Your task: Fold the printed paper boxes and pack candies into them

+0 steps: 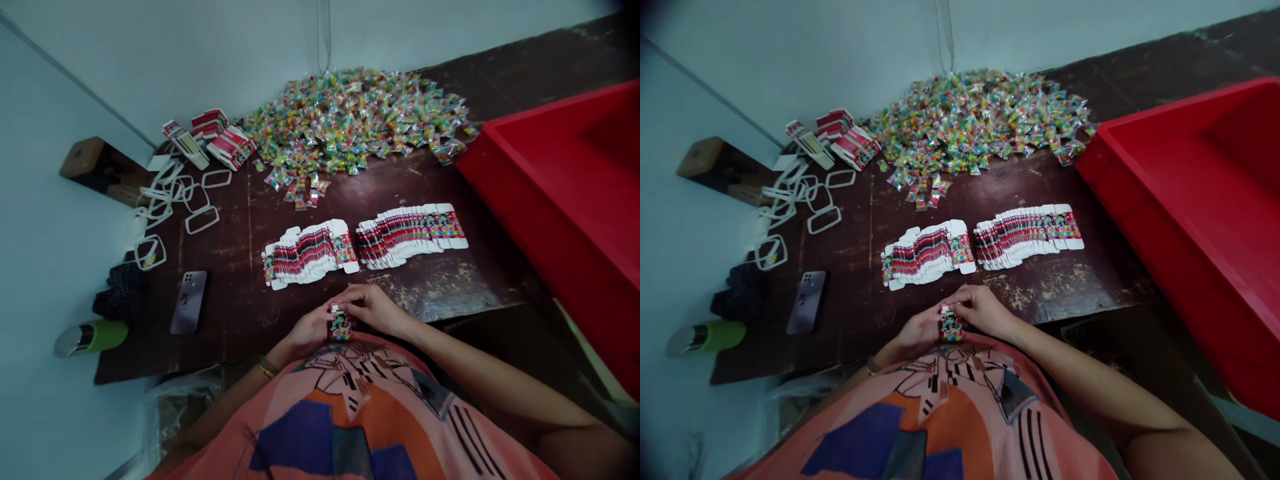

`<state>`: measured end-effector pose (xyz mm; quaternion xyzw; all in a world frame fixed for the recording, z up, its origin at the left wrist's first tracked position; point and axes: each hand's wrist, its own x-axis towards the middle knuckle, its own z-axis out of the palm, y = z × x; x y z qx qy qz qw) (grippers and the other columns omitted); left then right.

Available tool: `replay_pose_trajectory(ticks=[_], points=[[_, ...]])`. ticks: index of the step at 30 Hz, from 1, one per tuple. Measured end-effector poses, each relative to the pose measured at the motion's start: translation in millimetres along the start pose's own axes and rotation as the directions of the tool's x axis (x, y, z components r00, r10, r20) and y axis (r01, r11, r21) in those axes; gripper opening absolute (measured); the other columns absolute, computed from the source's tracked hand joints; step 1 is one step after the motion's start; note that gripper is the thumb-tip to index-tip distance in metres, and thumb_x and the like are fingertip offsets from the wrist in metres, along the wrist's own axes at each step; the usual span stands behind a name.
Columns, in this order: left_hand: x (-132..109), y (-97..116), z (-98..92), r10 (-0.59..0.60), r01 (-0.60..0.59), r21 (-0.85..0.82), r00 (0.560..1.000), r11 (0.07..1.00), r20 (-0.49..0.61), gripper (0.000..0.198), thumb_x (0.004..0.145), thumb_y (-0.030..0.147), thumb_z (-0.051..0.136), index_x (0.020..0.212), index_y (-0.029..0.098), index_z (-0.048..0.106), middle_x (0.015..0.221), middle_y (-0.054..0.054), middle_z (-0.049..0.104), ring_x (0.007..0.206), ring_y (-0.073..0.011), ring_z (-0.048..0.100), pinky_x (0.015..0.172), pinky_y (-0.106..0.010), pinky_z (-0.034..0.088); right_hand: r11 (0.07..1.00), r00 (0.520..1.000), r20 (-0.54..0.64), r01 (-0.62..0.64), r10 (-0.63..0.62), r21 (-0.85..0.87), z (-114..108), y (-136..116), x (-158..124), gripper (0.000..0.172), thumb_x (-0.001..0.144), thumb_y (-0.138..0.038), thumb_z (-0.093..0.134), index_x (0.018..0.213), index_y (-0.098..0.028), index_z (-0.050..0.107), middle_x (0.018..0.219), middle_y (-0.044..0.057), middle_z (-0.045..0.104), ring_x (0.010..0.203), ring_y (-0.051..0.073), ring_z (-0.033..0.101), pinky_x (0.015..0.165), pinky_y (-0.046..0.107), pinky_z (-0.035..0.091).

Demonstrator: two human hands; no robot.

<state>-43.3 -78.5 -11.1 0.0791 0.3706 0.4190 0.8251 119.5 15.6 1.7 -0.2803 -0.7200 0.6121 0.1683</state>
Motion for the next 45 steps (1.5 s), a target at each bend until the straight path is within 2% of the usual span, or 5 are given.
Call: replay_pose_trajectory(ticks=[9, 16, 22, 28, 45], points=[[-2.2, -8.2, -14.4, 0.056, -0.046, 0.133, 0.996, 0.990, -0.070, 0.060, 0.074, 0.021, 0.063, 0.132, 0.022, 0.046, 0.121, -0.010, 0.060, 0.099, -0.0218, 0.061, 0.088, -0.036, 0.044, 0.922, 0.942, 0.278, 0.266, -0.186, -0.283, -13.6, -13.8, -5.5, 0.033, 0.089, -0.022, 0.054, 0.120, -0.027, 0.063, 0.109, 0.008, 0.061, 0.103, 0.020, 0.054, 0.091, 0.035, 0.044], [-33.6, 46.7, -15.6, 0.266, -0.077, 0.771, 0.956, 0.632, -0.123, 0.026, 0.066, 0.021, 0.067, 0.091, 0.015, 0.063, 0.082, -0.001, 0.062, 0.076, -0.0143, 0.053, 0.070, -0.024, 0.039, 0.754, 0.982, -0.138, 0.006, -0.128, -0.657, -88.5, -16.9, 168.8, 0.032, 0.089, -0.022, 0.052, 0.118, -0.017, 0.062, 0.122, 0.013, 0.058, 0.114, 0.025, 0.049, 0.099, 0.038, 0.037], [-70.5, 76.3, -24.2, -0.013, 0.212, 0.891, 0.974, 0.401, -0.226, 0.026, 0.056, 0.018, 0.071, 0.082, 0.017, 0.067, 0.074, 0.003, 0.057, 0.074, -0.0154, 0.050, 0.063, -0.023, 0.037, 0.765, 0.964, -0.243, -0.072, -0.113, -0.640, -100.2, -13.9, 248.8, 0.032, 0.084, -0.010, 0.050, 0.115, -0.008, 0.058, 0.120, 0.020, 0.059, 0.114, 0.028, 0.050, 0.098, 0.040, 0.035], [-41.1, 81.2, -31.8, 0.273, -0.177, 0.498, 0.954, 0.849, -0.127, 0.039, 0.079, 0.036, 0.061, 0.113, 0.020, 0.052, 0.115, -0.011, 0.056, 0.089, -0.0204, 0.060, 0.072, -0.035, 0.051, 0.870, 0.958, -0.278, -0.078, -0.070, -0.487, -92.6, -22.9, 204.4, 0.028, 0.096, -0.026, 0.036, 0.113, -0.011, 0.052, 0.097, 0.015, 0.066, 0.087, 0.022, 0.061, 0.078, 0.033, 0.045], [26.0, 44.7, 7.4, 0.292, -0.220, 0.451, 0.952, 0.865, -0.096, 0.057, 0.085, 0.062, 0.041, 0.108, 0.013, 0.057, 0.083, -0.008, 0.062, 0.068, -0.0184, 0.060, 0.044, -0.024, 0.046, 0.931, 0.940, -0.236, 0.160, -0.245, -0.329, -37.8, -19.4, 37.1, 0.022, 0.093, -0.031, 0.049, 0.098, -0.025, 0.069, 0.128, 0.008, 0.052, 0.117, 0.024, 0.047, 0.099, 0.041, 0.035]])
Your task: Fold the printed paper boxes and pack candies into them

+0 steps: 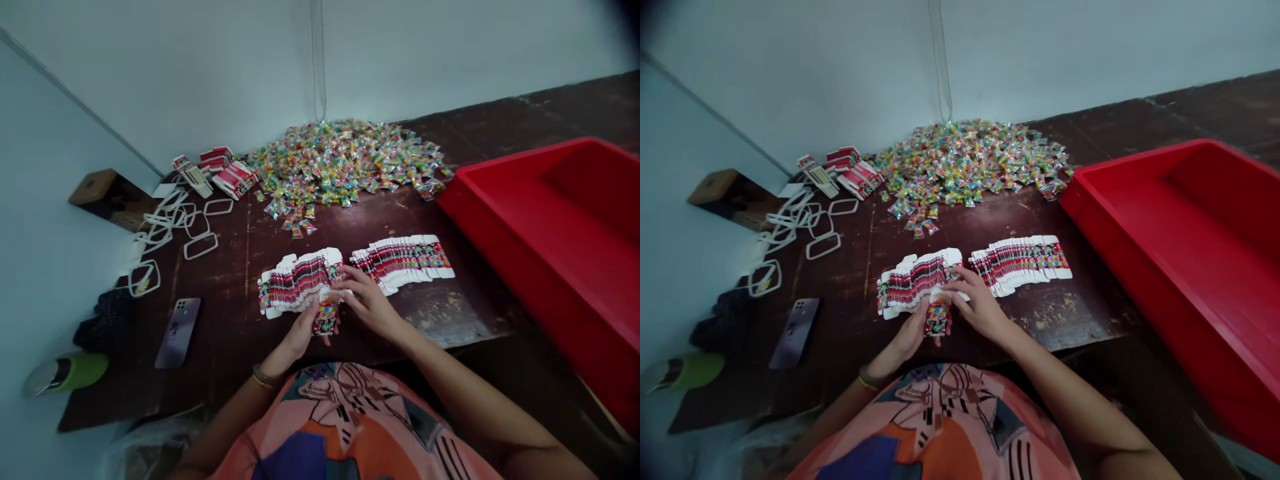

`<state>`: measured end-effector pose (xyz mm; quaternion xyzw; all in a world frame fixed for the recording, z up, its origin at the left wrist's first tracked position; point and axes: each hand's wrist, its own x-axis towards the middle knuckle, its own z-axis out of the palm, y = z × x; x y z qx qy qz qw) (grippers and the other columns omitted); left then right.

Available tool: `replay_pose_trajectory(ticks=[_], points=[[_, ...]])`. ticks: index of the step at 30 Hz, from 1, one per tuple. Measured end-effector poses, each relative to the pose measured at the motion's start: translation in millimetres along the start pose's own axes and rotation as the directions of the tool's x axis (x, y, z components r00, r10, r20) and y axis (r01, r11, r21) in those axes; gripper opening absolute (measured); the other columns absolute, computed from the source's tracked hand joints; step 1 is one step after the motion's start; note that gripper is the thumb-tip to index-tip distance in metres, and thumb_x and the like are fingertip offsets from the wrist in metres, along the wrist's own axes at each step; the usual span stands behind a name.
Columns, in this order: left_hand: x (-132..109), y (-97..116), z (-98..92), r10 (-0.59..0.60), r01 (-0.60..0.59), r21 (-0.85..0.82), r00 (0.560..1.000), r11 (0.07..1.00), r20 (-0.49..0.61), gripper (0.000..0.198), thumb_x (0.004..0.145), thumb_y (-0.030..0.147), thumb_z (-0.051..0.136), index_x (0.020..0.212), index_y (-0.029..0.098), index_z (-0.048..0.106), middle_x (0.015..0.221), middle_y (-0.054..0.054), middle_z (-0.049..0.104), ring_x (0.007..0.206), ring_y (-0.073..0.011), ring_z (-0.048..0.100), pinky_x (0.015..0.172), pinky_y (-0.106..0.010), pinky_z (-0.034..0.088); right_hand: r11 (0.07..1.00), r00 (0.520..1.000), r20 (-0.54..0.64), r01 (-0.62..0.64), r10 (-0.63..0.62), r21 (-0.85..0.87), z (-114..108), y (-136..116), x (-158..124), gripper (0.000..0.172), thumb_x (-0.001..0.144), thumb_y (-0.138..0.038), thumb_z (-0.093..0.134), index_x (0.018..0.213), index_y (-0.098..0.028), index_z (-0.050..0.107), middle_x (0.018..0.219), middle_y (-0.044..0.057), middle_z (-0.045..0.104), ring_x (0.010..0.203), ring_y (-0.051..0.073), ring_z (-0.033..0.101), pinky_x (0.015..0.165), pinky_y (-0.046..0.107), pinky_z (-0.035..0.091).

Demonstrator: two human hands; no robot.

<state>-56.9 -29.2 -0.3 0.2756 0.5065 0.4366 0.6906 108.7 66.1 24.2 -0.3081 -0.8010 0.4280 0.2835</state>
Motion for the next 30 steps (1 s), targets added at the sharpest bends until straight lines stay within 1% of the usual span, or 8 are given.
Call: replay_pose_trajectory(ticks=[6, 9, 11, 13, 17, 23, 27, 30], points=[[2.2, 0.1, 6.6, -0.016, 0.015, -0.017, 0.999, 1.000, -0.045, 0.060, 0.087, 0.061, 0.037, 0.108, 0.010, 0.060, 0.084, -0.011, 0.066, 0.067, -0.0193, 0.061, 0.044, -0.024, 0.046, 0.839, 0.944, -0.106, -0.221, 0.311, 0.498, 19.0, 6.7, -20.8, 0.019, 0.085, -0.037, 0.059, 0.097, -0.024, 0.064, 0.101, 0.004, 0.058, 0.086, 0.017, 0.058, 0.080, 0.032, 0.048], [4.5, -0.6, 11.4, -0.014, 0.014, 0.010, 1.000, 1.000, -0.014, 0.053, 0.085, 0.054, 0.043, 0.108, 0.010, 0.061, 0.082, -0.010, 0.066, 0.066, -0.0190, 0.060, 0.044, -0.024, 0.046, 0.548, 0.885, 0.172, -0.409, 0.433, 0.730, 19.1, 10.9, -24.4, 0.031, 0.076, -0.036, 0.068, 0.102, -0.023, 0.059, 0.089, 0.001, 0.061, 0.062, 0.011, 0.056, 0.059, 0.026, 0.049], [5.5, -0.4, 13.7, -0.001, 0.001, 0.057, 1.000, 0.998, 0.005, 0.048, 0.081, 0.048, 0.051, 0.109, 0.011, 0.061, 0.083, -0.008, 0.066, 0.068, -0.0186, 0.060, 0.044, -0.023, 0.046, 0.460, 0.855, 0.317, -0.494, 0.410, 0.738, 15.2, 10.5, -25.0, 0.032, 0.071, -0.034, 0.072, 0.099, -0.020, 0.061, 0.084, 0.000, 0.063, 0.058, 0.010, 0.057, 0.058, 0.026, 0.049], [6.8, 1.4, 15.5, 0.016, -0.015, 0.114, 1.000, 0.993, -0.009, 0.044, 0.076, 0.040, 0.057, 0.110, 0.012, 0.061, 0.085, -0.007, 0.066, 0.071, -0.0181, 0.060, 0.045, -0.021, 0.046, 0.561, 0.879, 0.304, -0.471, 0.368, 0.681, 8.9, 6.4, -24.4, 0.026, 0.073, -0.033, 0.070, 0.094, -0.018, 0.065, 0.083, 0.002, 0.065, 0.061, 0.012, 0.060, 0.061, 0.028, 0.050], [12.5, 9.9, 19.9, 0.032, -0.032, 0.112, 0.999, 0.993, 0.004, 0.042, 0.077, 0.037, 0.051, 0.109, 0.011, 0.062, 0.088, -0.009, 0.066, 0.073, -0.0193, 0.060, 0.044, -0.021, 0.045, 0.876, 0.979, 0.166, -0.184, 0.121, 0.446, -9.2, -5.0, -20.0, 0.022, 0.087, -0.033, 0.057, 0.096, -0.020, 0.072, 0.101, 0.006, 0.067, 0.095, 0.019, 0.061, 0.087, 0.035, 0.048], [15.2, 16.8, 23.2, 0.071, -0.066, -0.035, 0.981, 0.997, 0.179, 0.042, 0.079, 0.034, 0.058, 0.116, 0.014, 0.059, 0.099, -0.010, 0.065, 0.083, -0.0216, 0.062, 0.056, -0.026, 0.052, 0.950, 0.995, 0.081, -0.083, 0.061, 0.302, -31.4, -3.1, -13.8, 0.022, 0.088, -0.034, 0.058, 0.102, -0.023, 0.072, 0.098, 0.006, 0.069, 0.090, 0.018, 0.064, 0.083, 0.034, 0.050], [12.2, 12.5, 26.2, -0.024, 0.037, -0.073, 0.986, 0.997, 0.166, 0.047, 0.079, 0.033, 0.065, 0.122, 0.017, 0.055, 0.102, -0.010, 0.064, 0.077, -0.0193, 0.062, 0.051, -0.024, 0.050, 0.986, 0.996, 0.023, 0.082, -0.086, 0.148, -21.4, 0.7, -22.4, 0.027, 0.091, -0.029, 0.054, 0.115, -0.026, 0.067, 0.110, 0.008, 0.067, 0.101, 0.020, 0.060, 0.089, 0.038, 0.047], [14.5, 6.4, 37.7, -0.104, 0.124, -0.104, 0.978, 0.987, 0.182, 0.046, 0.082, 0.036, 0.062, 0.122, 0.016, 0.053, 0.102, -0.012, 0.063, 0.079, -0.0226, 0.063, 0.050, -0.027, 0.050, 0.992, 0.997, -0.065, 0.043, -0.035, 0.117, -19.4, 3.8, -38.6, 0.029, 0.091, -0.028, 0.053, 0.118, -0.026, 0.065, 0.106, 0.008, 0.069, 0.096, 0.020, 0.061, 0.087, 0.039, 0.048]])
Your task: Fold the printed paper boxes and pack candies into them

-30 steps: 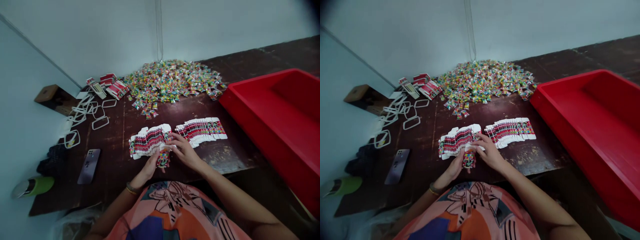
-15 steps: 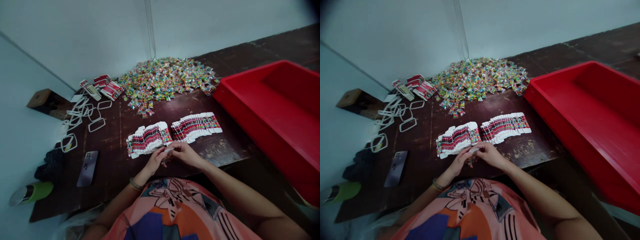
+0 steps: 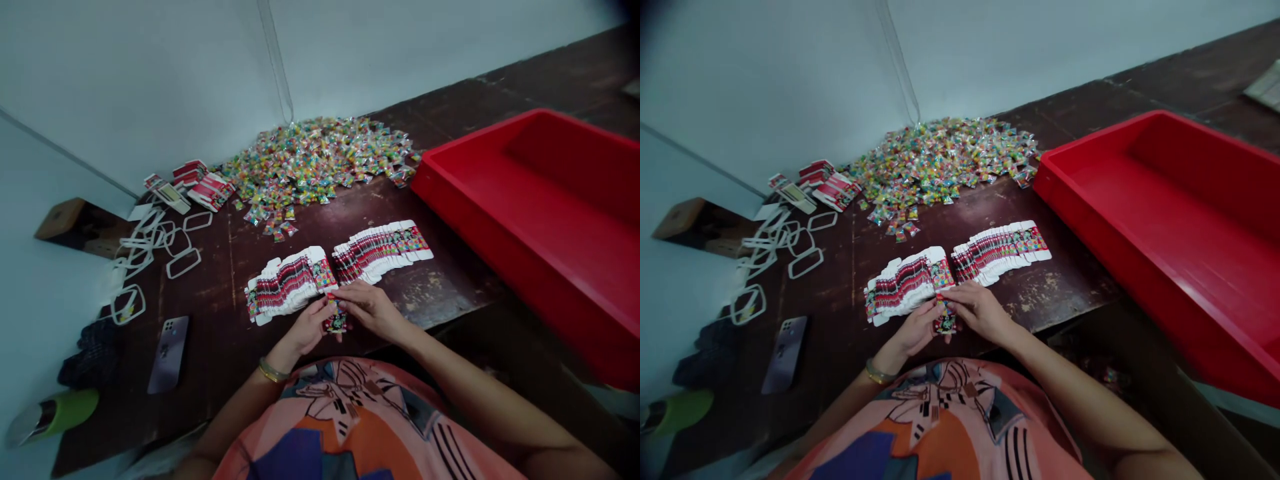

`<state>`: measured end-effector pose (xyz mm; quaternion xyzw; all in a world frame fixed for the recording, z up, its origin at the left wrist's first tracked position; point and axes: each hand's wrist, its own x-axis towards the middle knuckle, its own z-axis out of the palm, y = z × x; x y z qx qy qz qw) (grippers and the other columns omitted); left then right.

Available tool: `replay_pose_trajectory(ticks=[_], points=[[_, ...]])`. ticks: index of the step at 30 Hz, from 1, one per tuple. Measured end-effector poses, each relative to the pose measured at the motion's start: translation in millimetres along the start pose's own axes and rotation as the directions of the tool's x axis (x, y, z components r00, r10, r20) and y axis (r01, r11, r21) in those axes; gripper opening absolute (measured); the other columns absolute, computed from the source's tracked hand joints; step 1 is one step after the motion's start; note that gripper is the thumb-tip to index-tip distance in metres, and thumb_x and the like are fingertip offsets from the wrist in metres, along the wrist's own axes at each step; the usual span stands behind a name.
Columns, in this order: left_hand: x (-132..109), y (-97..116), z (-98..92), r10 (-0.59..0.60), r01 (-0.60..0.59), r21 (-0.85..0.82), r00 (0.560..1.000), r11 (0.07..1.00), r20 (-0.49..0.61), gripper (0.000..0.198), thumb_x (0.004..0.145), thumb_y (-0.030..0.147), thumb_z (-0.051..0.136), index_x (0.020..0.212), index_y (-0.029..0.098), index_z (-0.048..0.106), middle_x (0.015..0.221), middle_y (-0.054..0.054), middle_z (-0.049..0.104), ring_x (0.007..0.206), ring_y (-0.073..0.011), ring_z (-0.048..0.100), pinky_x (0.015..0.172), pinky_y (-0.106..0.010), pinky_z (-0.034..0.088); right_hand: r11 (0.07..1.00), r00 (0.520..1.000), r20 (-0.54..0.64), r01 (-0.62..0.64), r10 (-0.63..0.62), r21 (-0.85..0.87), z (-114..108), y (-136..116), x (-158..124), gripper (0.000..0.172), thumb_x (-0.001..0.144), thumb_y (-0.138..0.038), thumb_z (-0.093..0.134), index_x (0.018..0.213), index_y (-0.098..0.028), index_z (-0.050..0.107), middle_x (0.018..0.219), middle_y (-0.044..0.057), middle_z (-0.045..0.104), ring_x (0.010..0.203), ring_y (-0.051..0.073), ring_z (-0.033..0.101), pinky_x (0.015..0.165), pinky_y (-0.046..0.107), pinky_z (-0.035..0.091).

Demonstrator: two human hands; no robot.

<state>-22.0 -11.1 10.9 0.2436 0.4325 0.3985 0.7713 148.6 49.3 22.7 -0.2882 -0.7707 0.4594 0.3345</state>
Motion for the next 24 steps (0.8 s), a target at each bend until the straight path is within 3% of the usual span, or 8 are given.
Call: replay_pose_trajectory(ticks=[4, 8, 9, 11, 13, 15, 20, 24], points=[[7.7, -3.4, 13.6, -0.104, 0.100, 0.030, 0.976, 0.994, 0.189, 0.048, 0.086, 0.040, 0.057, 0.130, 0.023, 0.049, 0.120, -0.014, 0.057, 0.105, -0.0272, 0.057, 0.073, -0.038, 0.053, 0.950, 0.955, 0.092, -0.291, 0.282, 0.110, -57.2, -5.1, -44.3, 0.028, 0.090, -0.036, 0.055, 0.109, -0.022, 0.070, 0.103, 0.006, 0.070, 0.092, 0.019, 0.064, 0.083, 0.032, 0.049], [11.9, 4.1, 11.5, -0.103, 0.057, 0.215, 0.973, 0.975, 0.207, 0.043, 0.088, 0.038, 0.055, 0.129, 0.024, 0.052, 0.128, -0.013, 0.051, 0.114, -0.0249, 0.051, 0.091, -0.040, 0.045, 0.841, 0.800, 0.304, -0.541, 0.517, -0.005, -136.1, -8.2, -83.2, 0.033, 0.088, -0.043, 0.054, 0.101, -0.019, 0.072, 0.098, 0.006, 0.072, 0.089, 0.021, 0.065, 0.079, 0.029, 0.049], [13.6, 5.6, 10.8, -0.100, 0.052, 0.236, 0.976, 0.970, 0.193, 0.043, 0.088, 0.038, 0.054, 0.127, 0.022, 0.053, 0.125, -0.013, 0.052, 0.111, -0.0242, 0.052, 0.091, -0.039, 0.044, 0.819, 0.784, 0.246, -0.566, 0.570, -0.095, -147.4, -3.0, -81.7, 0.033, 0.087, -0.044, 0.055, 0.099, -0.019, 0.072, 0.097, 0.005, 0.072, 0.089, 0.021, 0.065, 0.080, 0.029, 0.049], [17.2, 6.5, 12.4, -0.098, 0.047, 0.264, 0.978, 0.963, 0.183, 0.043, 0.087, 0.038, 0.055, 0.125, 0.020, 0.054, 0.120, -0.013, 0.055, 0.105, -0.0231, 0.055, 0.089, -0.038, 0.044, 0.727, 0.774, -0.053, -0.614, 0.631, -0.307, -157.3, 17.2, -62.0, 0.031, 0.087, -0.042, 0.055, 0.100, -0.019, 0.071, 0.102, 0.006, 0.071, 0.095, 0.023, 0.063, 0.084, 0.030, 0.046], [19.6, 4.8, 17.4, -0.107, 0.048, 0.295, 0.976, 0.954, 0.189, 0.043, 0.085, 0.038, 0.057, 0.124, 0.020, 0.054, 0.117, -0.012, 0.057, 0.101, -0.0222, 0.056, 0.087, -0.037, 0.045, 0.520, 0.676, -0.435, -0.736, 0.595, -0.433, -154.7, 45.9, -28.9, 0.034, 0.089, -0.040, 0.050, 0.108, -0.017, 0.067, 0.117, 0.011, 0.064, 0.108, 0.027, 0.056, 0.093, 0.036, 0.041], [19.6, 1.9, 22.5, -0.130, 0.061, 0.321, 0.971, 0.945, 0.199, 0.044, 0.084, 0.039, 0.058, 0.123, 0.019, 0.055, 0.114, -0.012, 0.058, 0.098, -0.0215, 0.057, 0.085, -0.035, 0.045, 0.408, 0.590, -0.595, -0.807, 0.546, -0.427, -148.1, 74.4, 2.9, 0.043, 0.087, -0.041, 0.054, 0.118, -0.012, 0.059, 0.132, 0.019, 0.050, 0.121, 0.034, 0.043, 0.098, 0.047, 0.033], [15.2, -4.9, 22.3, -0.146, 0.099, 0.349, 0.983, 0.932, 0.113, 0.043, 0.083, 0.042, 0.058, 0.119, 0.018, 0.057, 0.110, -0.011, 0.059, 0.094, -0.0200, 0.058, 0.081, -0.033, 0.045, 0.299, 0.465, -0.683, -0.885, 0.563, -0.356, -153.2, 117.6, 32.1, 0.044, 0.075, -0.041, 0.068, 0.107, -0.012, 0.060, 0.120, 0.019, 0.056, 0.115, 0.035, 0.046, 0.093, 0.050, 0.035], [16.9, -9.2, 20.8, -0.160, 0.114, 0.356, 0.982, 0.928, 0.103, 0.042, 0.082, 0.043, 0.059, 0.116, 0.017, 0.058, 0.106, -0.011, 0.060, 0.091, -0.0194, 0.059, 0.079, -0.032, 0.046, 0.288, 0.431, -0.645, -0.902, 0.631, -0.320, -170.0, 128.9, 27.8, 0.030, 0.073, -0.033, 0.070, 0.097, -0.018, 0.061, 0.100, 0.011, 0.065, 0.097, 0.026, 0.060, 0.085, 0.037, 0.043]])
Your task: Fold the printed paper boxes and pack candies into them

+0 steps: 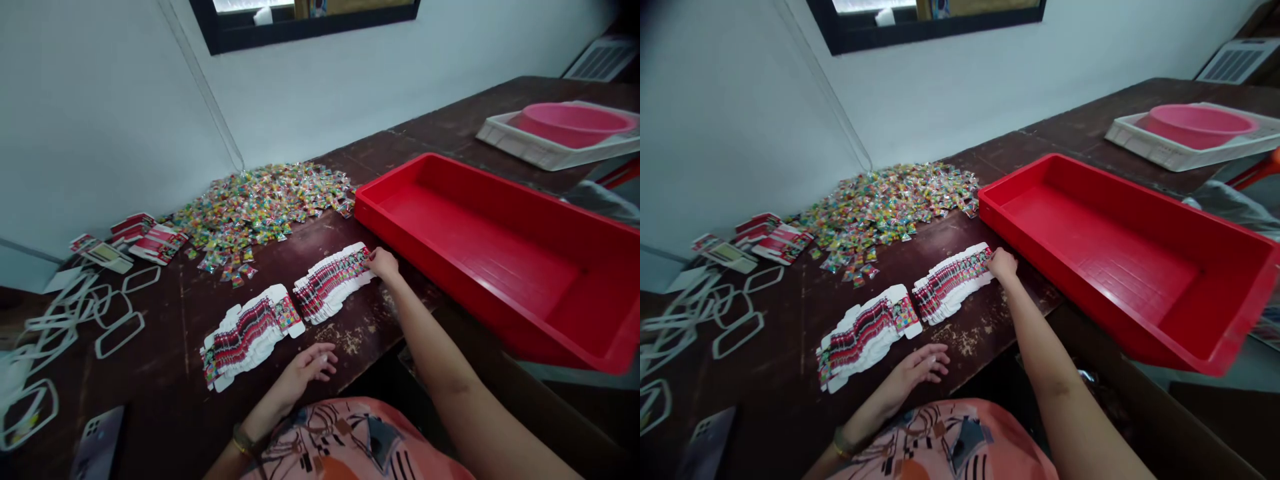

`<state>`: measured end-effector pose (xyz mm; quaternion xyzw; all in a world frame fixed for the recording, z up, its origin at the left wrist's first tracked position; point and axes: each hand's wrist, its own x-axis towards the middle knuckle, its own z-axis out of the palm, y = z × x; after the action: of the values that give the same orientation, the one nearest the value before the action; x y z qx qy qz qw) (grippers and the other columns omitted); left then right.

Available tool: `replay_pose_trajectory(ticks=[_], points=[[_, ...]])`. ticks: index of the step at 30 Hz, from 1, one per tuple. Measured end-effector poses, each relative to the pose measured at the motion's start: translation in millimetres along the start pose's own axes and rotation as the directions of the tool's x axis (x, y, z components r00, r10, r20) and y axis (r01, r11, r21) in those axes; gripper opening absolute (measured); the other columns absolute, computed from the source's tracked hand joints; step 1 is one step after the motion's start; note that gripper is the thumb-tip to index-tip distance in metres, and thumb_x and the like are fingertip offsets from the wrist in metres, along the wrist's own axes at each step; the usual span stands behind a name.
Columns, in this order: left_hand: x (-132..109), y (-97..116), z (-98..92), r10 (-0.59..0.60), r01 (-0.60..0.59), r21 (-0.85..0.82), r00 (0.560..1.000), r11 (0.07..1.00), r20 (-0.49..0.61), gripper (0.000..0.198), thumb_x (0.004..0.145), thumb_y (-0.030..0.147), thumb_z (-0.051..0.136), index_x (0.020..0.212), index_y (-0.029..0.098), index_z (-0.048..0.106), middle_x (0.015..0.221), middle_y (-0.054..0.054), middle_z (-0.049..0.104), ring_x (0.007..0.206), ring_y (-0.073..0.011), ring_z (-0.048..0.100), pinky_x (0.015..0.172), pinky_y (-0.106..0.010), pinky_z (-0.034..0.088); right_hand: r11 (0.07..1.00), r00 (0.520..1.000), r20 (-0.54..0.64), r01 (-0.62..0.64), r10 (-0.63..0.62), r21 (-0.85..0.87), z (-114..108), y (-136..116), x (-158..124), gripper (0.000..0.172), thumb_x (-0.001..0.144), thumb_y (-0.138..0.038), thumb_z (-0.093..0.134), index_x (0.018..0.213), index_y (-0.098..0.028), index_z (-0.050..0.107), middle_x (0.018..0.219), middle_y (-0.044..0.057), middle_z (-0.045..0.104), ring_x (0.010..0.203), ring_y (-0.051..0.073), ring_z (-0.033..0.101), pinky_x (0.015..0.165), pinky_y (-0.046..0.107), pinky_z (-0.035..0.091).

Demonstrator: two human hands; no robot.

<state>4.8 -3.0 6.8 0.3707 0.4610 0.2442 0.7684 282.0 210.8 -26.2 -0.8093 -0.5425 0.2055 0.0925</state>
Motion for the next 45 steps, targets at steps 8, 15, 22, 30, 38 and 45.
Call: replay_pose_trajectory(ticks=[8, 15, 22, 30, 38, 45], points=[[-0.3, 1.2, 2.4, 0.023, -0.024, 0.022, 1.000, 0.999, 0.008, 0.041, 0.081, 0.043, 0.059, 0.114, 0.018, 0.060, 0.105, -0.010, 0.061, 0.091, -0.0189, 0.059, 0.079, -0.032, 0.045, 0.995, 0.995, 0.004, -0.095, 0.095, 0.020, -6.2, -9.0, -1.6, 0.046, 0.068, -0.029, 0.075, 0.105, -0.006, 0.058, 0.111, 0.027, 0.060, 0.112, 0.039, 0.054, 0.090, 0.048, 0.042], [-8.2, 1.1, -4.1, 0.127, -0.127, 0.017, 0.991, 0.992, -0.044, 0.042, 0.083, 0.043, 0.058, 0.116, 0.018, 0.060, 0.107, -0.011, 0.062, 0.095, -0.0209, 0.059, 0.082, -0.033, 0.045, 0.955, 0.991, 0.054, 0.104, -0.123, 0.277, -35.2, -9.8, -48.6, 0.025, 0.078, -0.035, 0.062, 0.091, -0.014, 0.060, 0.095, 0.011, 0.069, 0.090, 0.024, 0.065, 0.075, 0.032, 0.050], [2.2, 2.0, -5.6, 0.171, -0.240, -0.219, 0.941, 0.946, -0.291, 0.039, 0.074, 0.033, 0.068, 0.108, 0.014, 0.063, 0.109, -0.009, 0.066, 0.102, -0.0236, 0.058, 0.094, -0.037, 0.041, 0.531, 0.757, -0.031, 0.485, -0.652, 0.695, 33.0, -30.7, -214.2, 0.024, 0.088, -0.032, 0.053, 0.111, -0.024, 0.054, 0.103, 0.008, 0.064, 0.093, 0.021, 0.062, 0.081, 0.036, 0.051], [-10.9, -2.4, 4.0, -0.055, 0.026, -0.254, 0.993, 0.967, -0.109, 0.019, 0.059, 0.015, 0.063, 0.077, 0.012, 0.061, 0.060, -0.002, 0.062, 0.053, -0.0125, 0.055, 0.054, -0.025, 0.042, 0.394, 0.461, 0.017, 0.739, -0.887, 0.547, 16.9, -41.4, -204.1, 0.017, 0.081, -0.027, 0.066, 0.096, -0.022, 0.063, 0.124, 0.009, 0.055, 0.124, 0.027, 0.040, 0.103, 0.048, 0.033], [-22.5, -1.6, 0.3, 0.016, -0.011, -0.042, 0.994, 0.999, 0.105, 0.023, 0.063, 0.026, 0.073, 0.076, 0.013, 0.059, 0.068, -0.002, 0.062, 0.060, -0.0131, 0.056, 0.059, -0.025, 0.043, 0.421, 0.140, 0.398, 0.349, -0.907, 0.837, -3.4, -48.3, -191.9, 0.021, 0.080, -0.034, 0.067, 0.071, -0.015, 0.063, 0.105, 0.006, 0.057, 0.099, 0.019, 0.056, 0.088, 0.031, 0.044], [-18.8, -27.7, 1.2, 0.273, -0.215, 0.191, 0.886, 0.958, -0.374, 0.035, 0.073, 0.043, 0.068, 0.090, 0.015, 0.056, 0.073, 0.001, 0.060, 0.065, -0.0130, 0.054, 0.062, -0.024, 0.041, 0.478, 0.593, 0.333, 0.102, -0.734, 0.872, 24.3, -32.9, -227.1, 0.025, 0.083, -0.032, 0.063, 0.100, -0.023, 0.048, 0.088, 0.000, 0.062, 0.077, 0.013, 0.058, 0.068, 0.024, 0.046]])
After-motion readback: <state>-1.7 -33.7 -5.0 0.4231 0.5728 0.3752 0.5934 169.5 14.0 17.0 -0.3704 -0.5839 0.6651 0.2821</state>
